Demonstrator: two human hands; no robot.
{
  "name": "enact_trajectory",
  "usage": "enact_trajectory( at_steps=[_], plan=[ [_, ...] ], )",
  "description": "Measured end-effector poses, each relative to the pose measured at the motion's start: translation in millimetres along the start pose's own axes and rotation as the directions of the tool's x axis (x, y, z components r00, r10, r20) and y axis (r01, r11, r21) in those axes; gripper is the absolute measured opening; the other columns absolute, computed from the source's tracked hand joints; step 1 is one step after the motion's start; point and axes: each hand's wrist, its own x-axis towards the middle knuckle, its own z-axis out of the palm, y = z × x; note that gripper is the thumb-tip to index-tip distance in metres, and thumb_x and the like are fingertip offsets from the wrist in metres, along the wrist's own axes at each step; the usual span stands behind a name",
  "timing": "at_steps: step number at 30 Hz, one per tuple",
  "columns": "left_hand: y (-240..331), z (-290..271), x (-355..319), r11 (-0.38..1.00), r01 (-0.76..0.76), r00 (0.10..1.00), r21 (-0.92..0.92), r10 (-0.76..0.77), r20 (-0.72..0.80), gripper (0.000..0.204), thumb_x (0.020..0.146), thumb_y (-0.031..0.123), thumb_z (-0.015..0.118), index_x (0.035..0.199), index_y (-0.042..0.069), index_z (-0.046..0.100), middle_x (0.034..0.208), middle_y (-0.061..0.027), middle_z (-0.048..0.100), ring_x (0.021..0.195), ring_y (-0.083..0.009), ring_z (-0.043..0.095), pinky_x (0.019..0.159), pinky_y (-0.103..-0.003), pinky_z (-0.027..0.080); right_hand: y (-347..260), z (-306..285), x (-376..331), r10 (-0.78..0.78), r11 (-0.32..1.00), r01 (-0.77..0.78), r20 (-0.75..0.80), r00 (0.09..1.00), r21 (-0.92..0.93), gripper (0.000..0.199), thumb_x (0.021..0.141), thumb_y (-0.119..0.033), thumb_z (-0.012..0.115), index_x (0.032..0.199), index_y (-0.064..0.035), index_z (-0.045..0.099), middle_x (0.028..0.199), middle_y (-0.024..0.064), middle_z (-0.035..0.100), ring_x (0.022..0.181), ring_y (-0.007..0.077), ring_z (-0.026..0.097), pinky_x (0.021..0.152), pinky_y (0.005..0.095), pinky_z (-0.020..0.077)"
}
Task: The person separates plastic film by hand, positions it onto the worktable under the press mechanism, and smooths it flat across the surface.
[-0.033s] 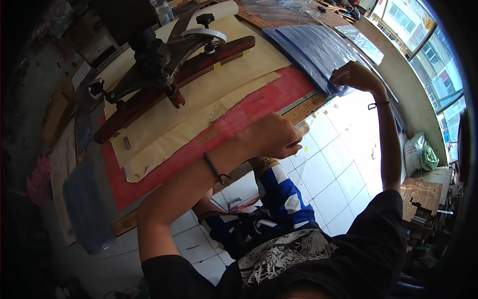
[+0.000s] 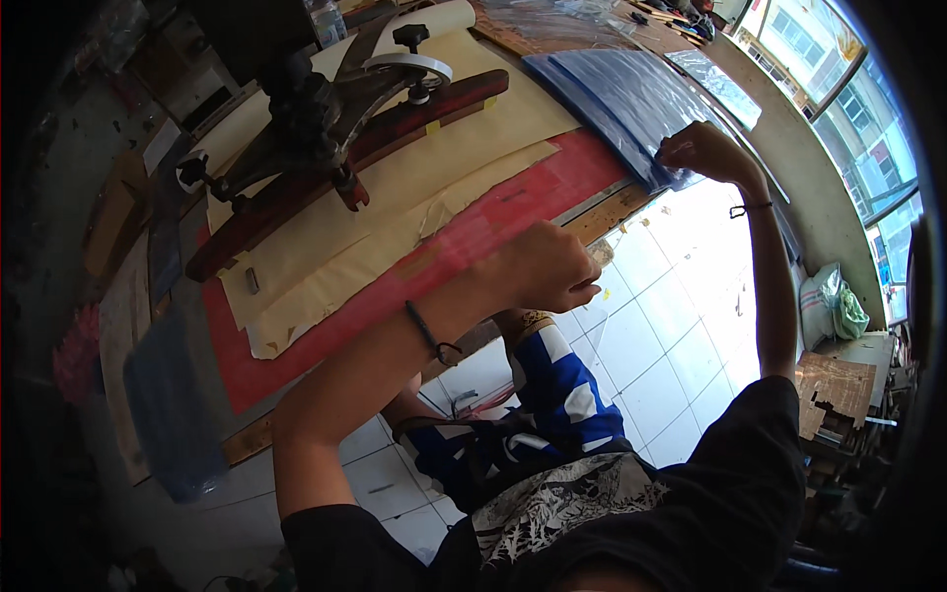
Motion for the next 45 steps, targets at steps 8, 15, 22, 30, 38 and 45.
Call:
enact_trajectory(
  at_steps=[8, 15, 22, 30, 38, 45],
  plan=[
    [0, 10, -1, 1.000, -0.025, 0.999, -0.006, 0.025, -0.031, 0.029, 0.088, 0.033, 0.064, 0.074, 0.007, 0.066, 0.071, -0.0136, 0.065, 0.071, -0.0342, 0.068, 0.066, -0.046, 0.053, 2, -2, -7, -0.057, 0.998, 0.058, -0.028, 0.998, 0.018, 0.021, 0.090, -0.025, 0.067, 0.093, -0.0074, 0.079, 0.088, 0.0099, 0.076, 0.083, 0.0205, 0.072, 0.082, 0.0350, 0.0546],
    [1, 11, -3, 0.999, -0.031, 0.994, -0.010, 0.030, -0.107, 0.028, 0.086, 0.030, 0.065, 0.072, 0.007, 0.064, 0.069, -0.0138, 0.065, 0.070, -0.0339, 0.068, 0.065, -0.046, 0.054, -6, 13, -16, -0.268, 0.929, 0.238, -0.073, 0.961, -0.282, 0.017, 0.092, -0.007, 0.054, 0.091, -0.0026, 0.071, 0.087, 0.0107, 0.070, 0.084, 0.0233, 0.070, 0.081, 0.0358, 0.0559],
    [2, 8, -5, 1.000, -0.018, 0.996, 0.017, 0.020, -0.088, 0.026, 0.086, 0.030, 0.064, 0.072, 0.008, 0.067, 0.069, -0.0135, 0.065, 0.068, -0.0329, 0.068, 0.064, -0.045, 0.054, -3, 9, 6, -0.014, 1.000, 0.012, -0.062, 0.998, -0.026, 0.018, 0.087, -0.019, 0.068, 0.091, -0.0028, 0.075, 0.084, 0.0100, 0.073, 0.076, 0.0194, 0.071, 0.076, 0.0366, 0.0565],
    [3, 9, -2, 0.999, -0.044, 0.995, 0.011, 0.045, -0.092, 0.028, 0.088, 0.030, 0.064, 0.071, 0.008, 0.067, 0.069, -0.0134, 0.065, 0.066, -0.0331, 0.067, 0.063, -0.045, 0.053, -4, -15, 18, 0.111, 0.991, -0.115, 0.066, 0.992, 0.065, 0.013, 0.084, -0.016, 0.074, 0.088, -0.0044, 0.079, 0.079, 0.0070, 0.075, 0.068, 0.0154, 0.071, 0.057, 0.0276, 0.0586],
    [2, 10, 0, 0.998, -0.024, 0.997, 0.051, 0.028, -0.077, 0.028, 0.087, 0.031, 0.064, 0.071, 0.008, 0.066, 0.067, -0.0135, 0.064, 0.066, -0.0330, 0.067, 0.063, -0.045, 0.052, -20, -23, 32, 0.266, 0.958, -0.278, 0.143, 0.953, 0.068, 0.022, 0.082, -0.018, 0.073, 0.084, 0.0039, 0.075, 0.079, 0.0112, 0.074, 0.074, 0.0178, 0.075, 0.048, 0.0305, 0.0613],
    [0, 11, -1, 0.999, -0.022, 0.997, 0.028, 0.024, -0.069, 0.029, 0.087, 0.031, 0.064, 0.071, 0.007, 0.065, 0.067, -0.0137, 0.064, 0.066, -0.0335, 0.067, 0.063, -0.046, 0.052, -43, -22, 33, 0.232, 0.973, -0.232, 0.146, 0.962, -0.021, 0.027, 0.082, -0.023, 0.076, 0.082, 0.0043, 0.075, 0.074, 0.0112, 0.073, 0.061, 0.0186, 0.072, 0.046, 0.0288, 0.0595]
  ],
)
